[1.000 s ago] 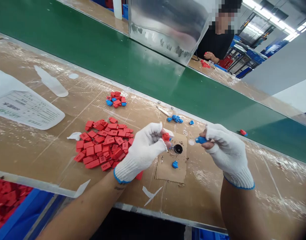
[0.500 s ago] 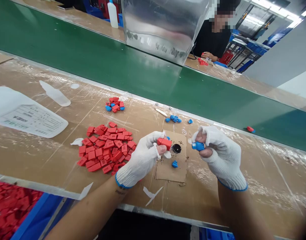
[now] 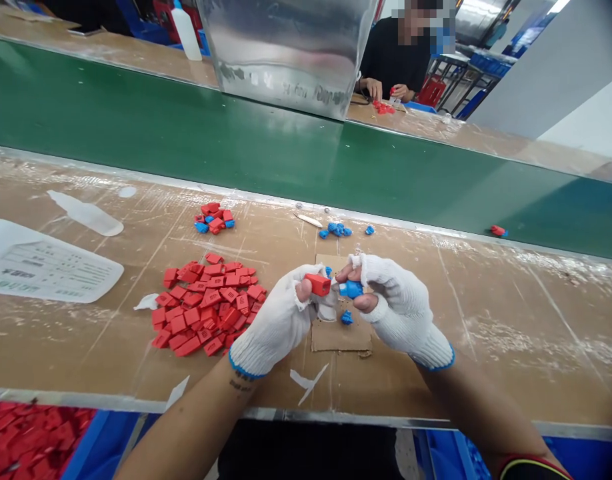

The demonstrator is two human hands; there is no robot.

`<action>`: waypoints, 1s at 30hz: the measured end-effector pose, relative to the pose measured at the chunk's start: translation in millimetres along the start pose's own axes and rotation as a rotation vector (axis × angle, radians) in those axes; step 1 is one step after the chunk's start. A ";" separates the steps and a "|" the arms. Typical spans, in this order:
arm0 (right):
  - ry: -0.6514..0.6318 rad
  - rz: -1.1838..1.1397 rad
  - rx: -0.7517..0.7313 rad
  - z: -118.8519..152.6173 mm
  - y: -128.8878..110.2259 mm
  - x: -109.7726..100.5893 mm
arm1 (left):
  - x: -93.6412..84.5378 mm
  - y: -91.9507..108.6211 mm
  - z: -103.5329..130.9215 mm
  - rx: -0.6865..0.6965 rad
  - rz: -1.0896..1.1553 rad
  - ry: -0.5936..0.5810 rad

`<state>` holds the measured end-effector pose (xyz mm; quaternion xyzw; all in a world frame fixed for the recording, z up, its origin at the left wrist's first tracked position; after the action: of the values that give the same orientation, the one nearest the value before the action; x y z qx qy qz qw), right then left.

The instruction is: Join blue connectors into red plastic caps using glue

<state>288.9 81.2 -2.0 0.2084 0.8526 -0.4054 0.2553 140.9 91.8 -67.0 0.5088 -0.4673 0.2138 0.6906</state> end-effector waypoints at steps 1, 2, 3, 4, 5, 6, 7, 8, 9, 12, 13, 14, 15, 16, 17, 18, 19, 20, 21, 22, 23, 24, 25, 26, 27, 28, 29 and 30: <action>0.012 0.000 0.005 0.6 -0.1 0.7 | -0.1 -0.6 -0.1 -0.015 0.025 0.013; 0.024 0.002 0.000 0.8 -1.0 1.0 | -0.1 -1.1 -0.3 -0.029 0.043 0.022; 0.030 0.007 -0.015 0.7 -2.7 1.3 | 0.2 -1.7 -0.6 -0.042 0.054 0.026; 0.032 0.015 -0.036 0.3 -4.8 1.5 | 0.5 -2.0 -0.8 -0.051 0.063 0.028; 0.030 0.021 -0.061 -0.2 -7.2 1.6 | 0.7 -2.2 -0.9 -0.055 0.073 0.030; 0.030 0.025 -0.085 -0.8 -9.6 1.5 | 1.1 -2.5 -0.9 -0.062 0.083 0.029; 0.028 0.027 -0.102 -1.3 -11.5 1.4 | 1.6 -2.7 -0.7 -0.069 0.093 0.028; 0.027 0.027 -0.110 -1.8 -12.7 1.3 | 2.0 -3.0 -0.5 -0.078 0.100 0.029; 0.026 0.025 -0.110 -2.2 -13.2 1.1 | 2.4 -3.0 -0.2 -0.086 0.103 0.031; 0.016 0.012 -0.090 -2.3 -12.3 1.5 | 3.2 -1.2 0.7 -0.091 0.086 0.038; 0.014 0.001 -0.086 -2.1 -11.8 1.7 | 3.6 0.0 0.8 -0.081 0.079 0.033; 0.016 -0.013 -0.085 -1.7 -11.3 1.6 | 3.9 1.1 0.9 -0.071 0.070 0.023; 0.020 -0.027 -0.087 -1.2 -10.9 1.4 | 4.1 2.1 1.1 -0.056 0.056 0.011; 0.026 -0.041 -0.089 -0.7 -10.4 0.8 | 3.9 2.8 1.5 -0.044 0.030 -0.004; 0.033 -0.051 -0.088 -0.3 -9.8 0.1 | 3.3 2.7 2.0 -0.040 -0.011 -0.018; 0.040 -0.059 -0.083 0.1 -9.0 -0.9 | 2.2 2.2 2.8 -0.042 -0.064 -0.030; 0.047 -0.063 -0.075 0.4 -8.1 -2.0 | 1.1 1.7 3.9 -0.044 -0.126 -0.044; 0.051 -0.065 -0.063 0.6 -7.2 -3.3 | 0.2 1.4 5.1 -0.042 -0.199 -0.062; 0.056 -0.067 -0.051 0.5 -6.3 -4.7 | -0.1 1.8 6.6 -0.033 -0.277 -0.087; 0.056 -0.068 -0.039 0.3 -5.7 -5.9 | 0.1 2.7 8.2 -0.014 -0.358 -0.115; 0.050 -0.069 -0.033 -0.2 -5.4 -6.9 | 1.2 4.5 9.9 0.017 -0.432 -0.149; 0.038 -0.071 -0.032 -0.9 -5.6 -7.5 | 2.7 6.1 11.7 0.046 -0.495 -0.183; 0.022 -0.071 -0.038 -1.7 -6.3 -7.8 | 4.1 7.4 13.4 0.067 -0.547 -0.214; 0.001 -0.069 -0.048 -2.6 -7.3 -7.7 | 4.9 8.0 14.7 0.077 -0.584 -0.237; -0.023 -0.064 -0.060 -3.4 -8.4 -7.2 | 5.3 8.3 15.7 0.080 -0.607 -0.254; -0.048 -0.058 -0.072 -4.2 -9.6 -6.7 | 5.1 8.2 16.4 0.075 -0.623 -0.266; -0.068 -0.051 -0.085 -4.9 -10.8 -6.3 | 4.6 7.8 16.7 0.067 -0.633 -0.273; -0.086 -0.044 -0.096 -5.4 -11.9 -5.9 | 3.7 7.5 16.8 0.060 -0.640 -0.273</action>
<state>285.4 77.7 11.4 0.1598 0.8637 -0.3782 0.2924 129.7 78.9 -59.2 0.6734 -0.3657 -0.0699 0.6387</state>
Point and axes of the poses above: each hand's wrist, its own z-axis away from the middle knuckle, its own x-axis out of the palm, y = z × x, the point moved 6 cm from there along -z, towards the middle knuckle, and after that the axes turned 15 degrees about z, right-handed, at the moved point
